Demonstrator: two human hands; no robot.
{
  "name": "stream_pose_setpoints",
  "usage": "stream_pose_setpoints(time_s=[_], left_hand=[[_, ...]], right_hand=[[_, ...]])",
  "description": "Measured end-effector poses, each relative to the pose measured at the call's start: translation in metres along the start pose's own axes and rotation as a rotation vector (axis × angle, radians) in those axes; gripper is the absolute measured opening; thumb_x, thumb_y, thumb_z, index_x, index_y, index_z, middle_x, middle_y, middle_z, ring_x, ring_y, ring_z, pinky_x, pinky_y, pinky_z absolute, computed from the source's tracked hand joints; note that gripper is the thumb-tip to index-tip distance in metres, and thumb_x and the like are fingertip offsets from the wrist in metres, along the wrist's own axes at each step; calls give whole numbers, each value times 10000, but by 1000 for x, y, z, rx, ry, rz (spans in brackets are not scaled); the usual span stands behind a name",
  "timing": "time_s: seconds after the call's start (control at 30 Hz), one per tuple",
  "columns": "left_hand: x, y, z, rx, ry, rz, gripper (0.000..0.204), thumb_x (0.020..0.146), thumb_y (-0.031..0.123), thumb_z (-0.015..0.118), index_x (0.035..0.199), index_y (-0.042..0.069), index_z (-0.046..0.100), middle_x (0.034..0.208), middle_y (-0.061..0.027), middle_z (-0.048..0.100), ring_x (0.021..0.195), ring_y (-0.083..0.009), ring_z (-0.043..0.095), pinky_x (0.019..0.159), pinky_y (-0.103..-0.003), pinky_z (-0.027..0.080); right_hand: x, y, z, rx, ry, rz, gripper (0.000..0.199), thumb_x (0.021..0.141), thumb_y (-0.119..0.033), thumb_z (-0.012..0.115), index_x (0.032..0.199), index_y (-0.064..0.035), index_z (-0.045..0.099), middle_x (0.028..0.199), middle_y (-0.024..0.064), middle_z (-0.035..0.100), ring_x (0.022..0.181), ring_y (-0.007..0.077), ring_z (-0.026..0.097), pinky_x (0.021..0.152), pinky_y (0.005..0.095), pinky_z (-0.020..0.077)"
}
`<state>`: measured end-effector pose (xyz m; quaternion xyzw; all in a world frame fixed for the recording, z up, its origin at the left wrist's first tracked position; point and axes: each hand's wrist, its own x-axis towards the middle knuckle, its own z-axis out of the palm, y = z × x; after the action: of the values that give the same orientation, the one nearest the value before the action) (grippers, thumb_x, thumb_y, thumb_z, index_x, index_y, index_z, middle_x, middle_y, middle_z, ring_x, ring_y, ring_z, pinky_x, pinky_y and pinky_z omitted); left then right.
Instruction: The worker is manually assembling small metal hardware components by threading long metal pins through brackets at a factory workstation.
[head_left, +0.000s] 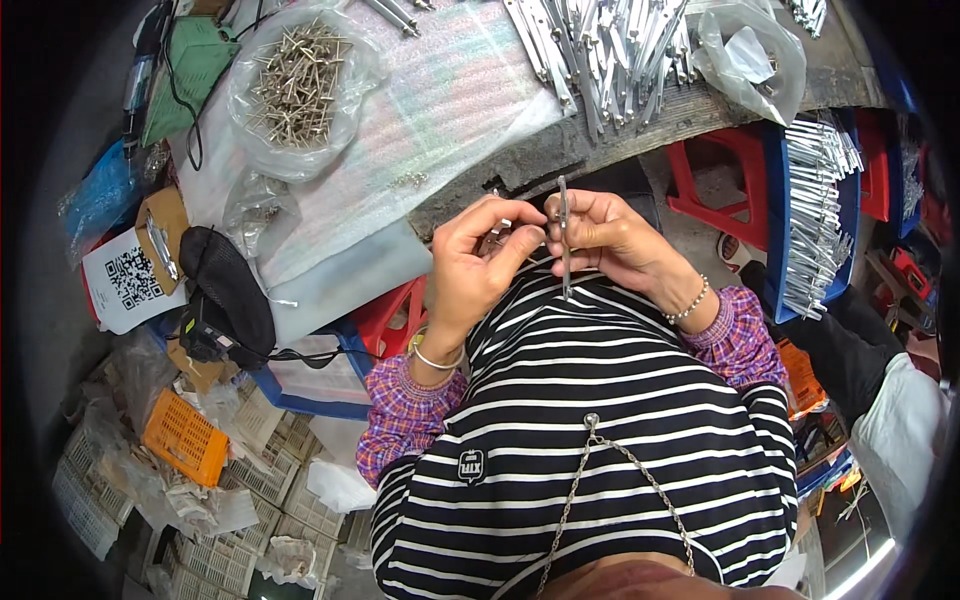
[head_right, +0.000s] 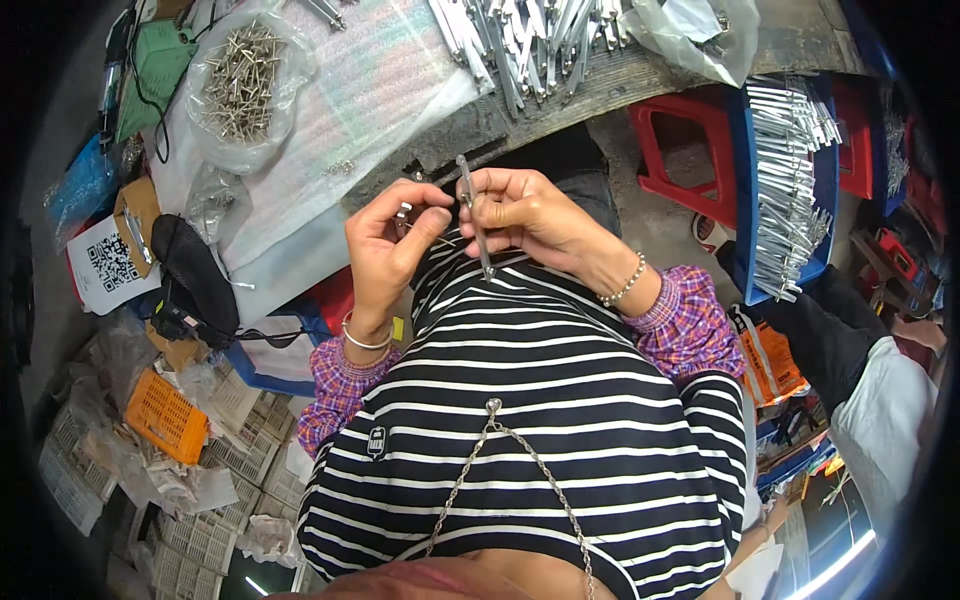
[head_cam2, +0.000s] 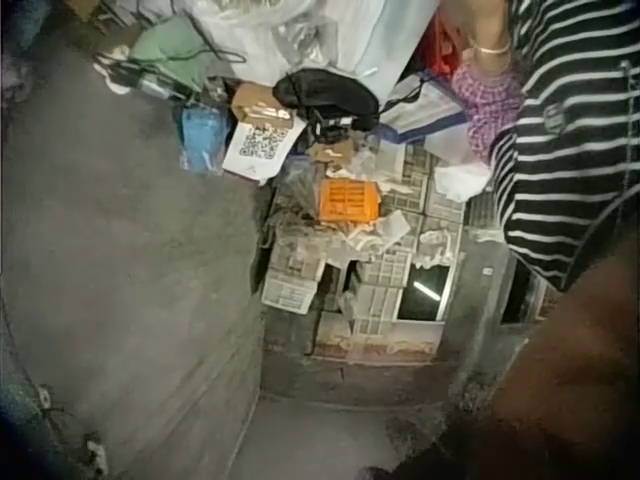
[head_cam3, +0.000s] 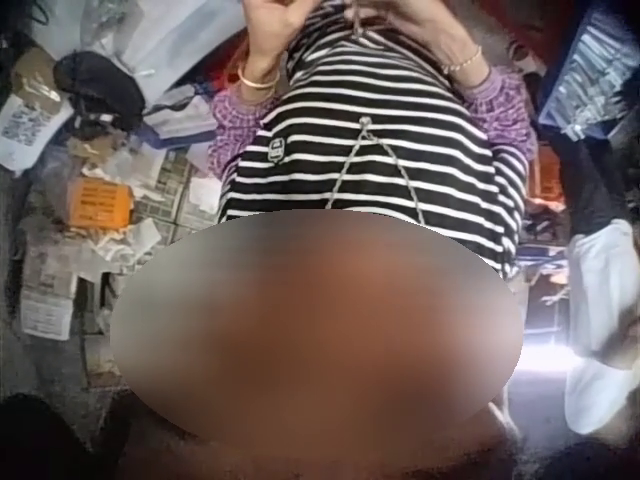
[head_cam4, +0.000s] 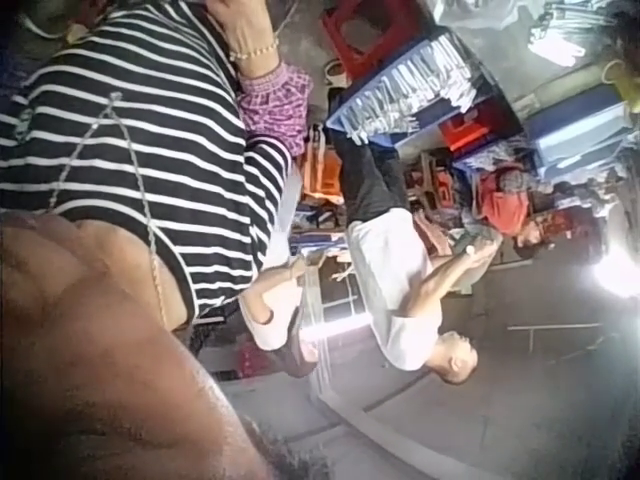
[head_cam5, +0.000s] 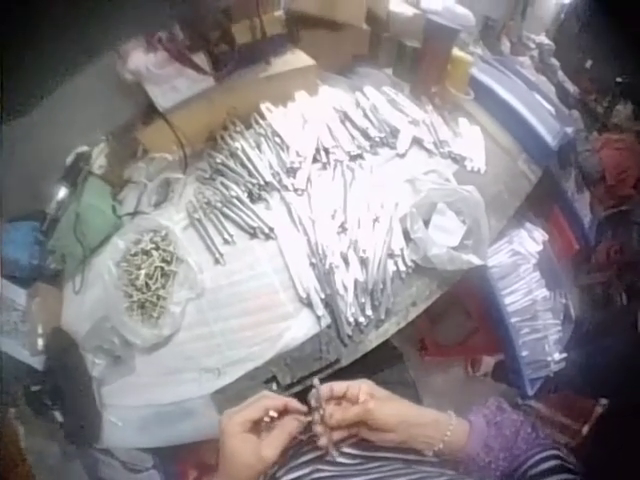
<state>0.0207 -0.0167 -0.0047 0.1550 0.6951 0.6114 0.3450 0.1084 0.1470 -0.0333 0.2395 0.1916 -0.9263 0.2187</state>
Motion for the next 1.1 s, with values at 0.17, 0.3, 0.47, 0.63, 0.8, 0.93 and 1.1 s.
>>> stream_pose_setpoints(time_s=[0.17,0.3,0.47,0.63,0.8,0.93,1.1], left_hand=[[3,0,7,-15,59,-1,78,777,-48,620,851,-26,629,782,13,564,632,-17,446,542,-150,316],[4,0,9,45,104,54,60,775,-42,629,832,-22,627,768,28,560,610,-2,430,522,-144,303],[4,2,11,74,122,31,57,773,-42,630,825,-20,627,759,33,553,604,6,421,515,-141,296],[5,2,12,63,99,28,54,781,-35,627,834,-24,629,755,19,557,612,-7,447,521,-143,311],[6,2,10,-1,63,-34,54,799,-21,614,849,-32,630,762,1,567,654,-34,484,573,-160,351],[8,0,12,-116,59,-50,51,781,1,635,827,-20,643,738,-14,590,639,-40,540,539,-159,387],[8,-3,11,-63,58,10,47,783,-4,632,823,-28,637,744,-14,589,617,-26,507,512,-159,366]], right_hand=[[0,0,2,57,67,-41,214,849,-93,593,1048,-28,547,854,44,612,792,138,621,722,320,563],[-1,-1,1,50,81,-53,211,850,-93,594,1045,-20,560,859,50,624,794,141,628,714,316,564],[-1,-2,2,16,135,-61,231,840,-71,601,1060,-13,561,845,59,629,772,151,638,703,314,566],[-1,0,0,11,137,-68,188,830,-59,609,1009,-22,563,834,66,631,754,152,641,695,304,565],[-1,1,-1,12,130,-67,149,827,-57,612,963,-34,556,830,65,632,751,156,642,682,292,564],[-1,0,-1,-1,121,-68,156,828,-56,611,971,-32,552,822,65,631,744,155,641,677,291,566],[0,1,-2,21,109,-50,153,831,-52,607,969,-29,544,824,71,630,737,153,642,670,292,569]])
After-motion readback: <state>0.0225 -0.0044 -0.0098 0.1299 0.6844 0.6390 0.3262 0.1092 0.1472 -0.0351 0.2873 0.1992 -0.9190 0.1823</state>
